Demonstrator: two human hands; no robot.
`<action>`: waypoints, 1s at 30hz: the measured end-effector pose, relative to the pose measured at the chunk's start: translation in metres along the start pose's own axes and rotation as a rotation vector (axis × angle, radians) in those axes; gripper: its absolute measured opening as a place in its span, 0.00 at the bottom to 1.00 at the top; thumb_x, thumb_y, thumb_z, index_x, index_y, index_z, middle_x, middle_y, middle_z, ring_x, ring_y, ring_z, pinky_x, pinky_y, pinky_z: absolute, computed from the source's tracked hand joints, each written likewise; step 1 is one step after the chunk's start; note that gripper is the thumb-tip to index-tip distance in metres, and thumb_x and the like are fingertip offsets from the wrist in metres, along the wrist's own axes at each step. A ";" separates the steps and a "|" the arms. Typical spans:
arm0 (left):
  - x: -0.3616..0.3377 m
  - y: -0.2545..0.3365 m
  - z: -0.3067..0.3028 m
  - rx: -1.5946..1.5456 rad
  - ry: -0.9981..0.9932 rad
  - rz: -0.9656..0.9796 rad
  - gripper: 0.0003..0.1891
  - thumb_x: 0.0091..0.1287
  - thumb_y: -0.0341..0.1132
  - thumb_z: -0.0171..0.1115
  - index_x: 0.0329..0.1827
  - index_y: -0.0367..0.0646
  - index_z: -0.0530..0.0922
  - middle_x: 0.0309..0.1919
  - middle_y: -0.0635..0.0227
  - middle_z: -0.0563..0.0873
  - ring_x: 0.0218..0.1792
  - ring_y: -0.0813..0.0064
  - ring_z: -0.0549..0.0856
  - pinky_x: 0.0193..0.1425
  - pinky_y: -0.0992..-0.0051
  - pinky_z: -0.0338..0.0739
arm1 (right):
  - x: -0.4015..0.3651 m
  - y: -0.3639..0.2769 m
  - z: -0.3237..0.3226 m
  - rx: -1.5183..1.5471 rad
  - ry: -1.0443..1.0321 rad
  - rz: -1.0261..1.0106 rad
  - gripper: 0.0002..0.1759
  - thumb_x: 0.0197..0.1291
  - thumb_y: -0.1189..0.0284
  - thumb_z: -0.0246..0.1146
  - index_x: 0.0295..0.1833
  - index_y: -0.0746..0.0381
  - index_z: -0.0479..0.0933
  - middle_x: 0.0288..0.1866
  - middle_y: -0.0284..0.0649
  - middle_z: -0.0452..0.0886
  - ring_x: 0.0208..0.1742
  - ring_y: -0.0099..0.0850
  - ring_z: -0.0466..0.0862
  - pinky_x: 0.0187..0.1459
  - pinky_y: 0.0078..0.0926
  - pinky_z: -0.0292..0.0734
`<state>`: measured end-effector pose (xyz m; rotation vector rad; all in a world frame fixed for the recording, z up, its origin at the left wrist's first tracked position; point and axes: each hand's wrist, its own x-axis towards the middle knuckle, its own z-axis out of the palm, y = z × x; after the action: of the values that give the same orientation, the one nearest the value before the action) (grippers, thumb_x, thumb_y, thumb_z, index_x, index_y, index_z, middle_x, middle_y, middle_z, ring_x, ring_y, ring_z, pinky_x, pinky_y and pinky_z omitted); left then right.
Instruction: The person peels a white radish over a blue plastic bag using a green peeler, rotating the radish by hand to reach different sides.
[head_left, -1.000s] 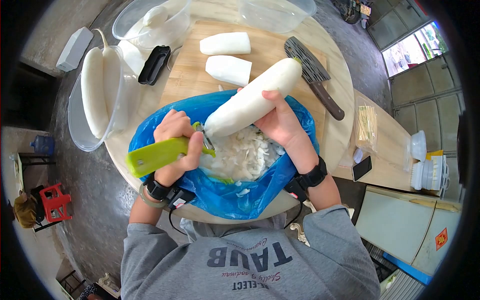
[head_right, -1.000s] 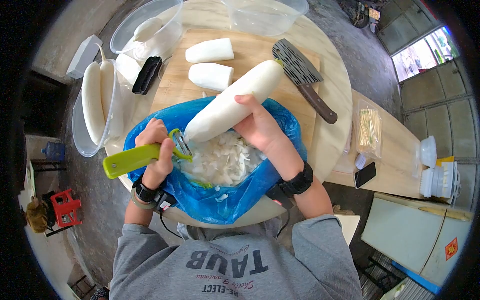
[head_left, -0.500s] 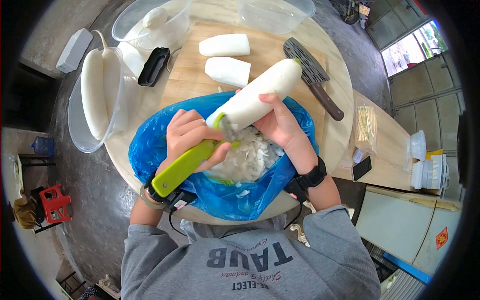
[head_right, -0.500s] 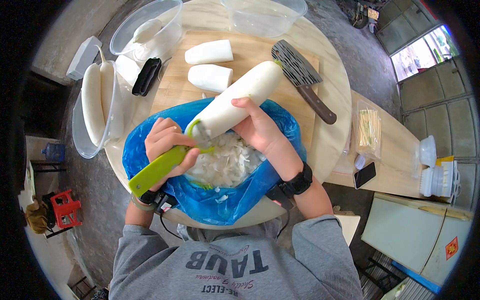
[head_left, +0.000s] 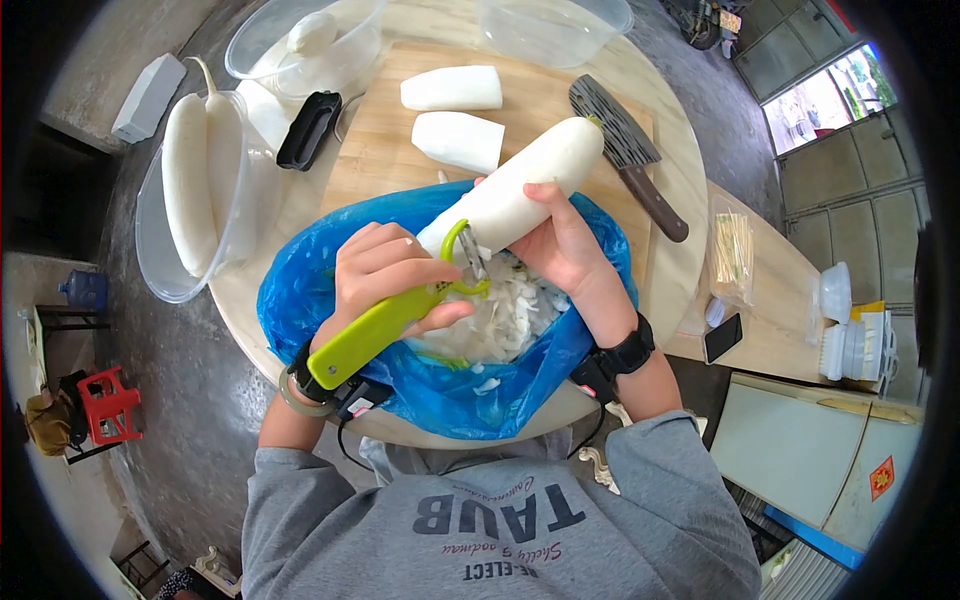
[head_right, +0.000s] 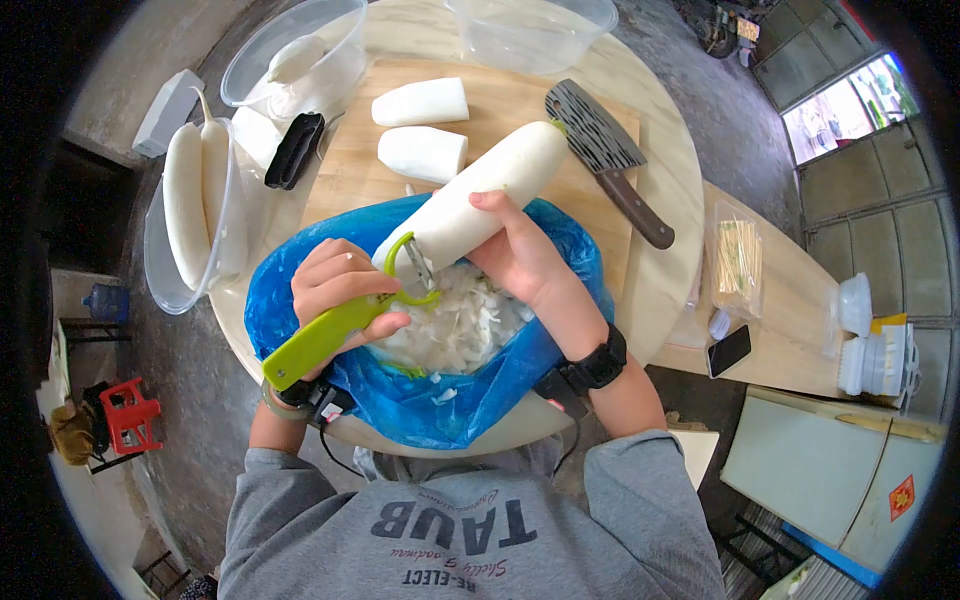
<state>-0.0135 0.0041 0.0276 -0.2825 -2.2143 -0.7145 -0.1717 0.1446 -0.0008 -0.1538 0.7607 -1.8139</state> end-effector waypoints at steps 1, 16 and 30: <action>0.000 -0.001 0.001 0.028 -0.007 -0.006 0.10 0.42 0.37 0.73 0.25 0.49 0.80 0.16 0.75 0.75 0.19 0.76 0.72 0.23 0.76 0.59 | 0.000 0.000 0.000 0.005 0.006 -0.002 0.37 0.52 0.63 0.64 0.63 0.66 0.57 0.58 0.49 0.71 0.60 0.37 0.71 0.64 0.38 0.64; -0.003 0.002 -0.003 0.014 -0.010 0.047 0.10 0.49 0.39 0.70 0.26 0.45 0.79 0.16 0.72 0.75 0.21 0.74 0.74 0.27 0.76 0.63 | 0.002 0.001 -0.004 0.015 0.016 0.013 0.35 0.52 0.64 0.65 0.62 0.64 0.58 0.58 0.49 0.71 0.60 0.37 0.71 0.64 0.39 0.64; -0.005 0.006 -0.009 0.101 -0.060 -0.016 0.09 0.45 0.34 0.71 0.24 0.45 0.78 0.16 0.73 0.74 0.20 0.74 0.72 0.25 0.75 0.61 | -0.001 0.001 0.000 0.018 0.030 -0.009 0.35 0.52 0.64 0.65 0.62 0.65 0.57 0.58 0.49 0.71 0.60 0.37 0.71 0.65 0.38 0.64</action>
<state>-0.0021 0.0039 0.0311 -0.2380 -2.3033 -0.6076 -0.1708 0.1449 -0.0007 -0.1187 0.7652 -1.8345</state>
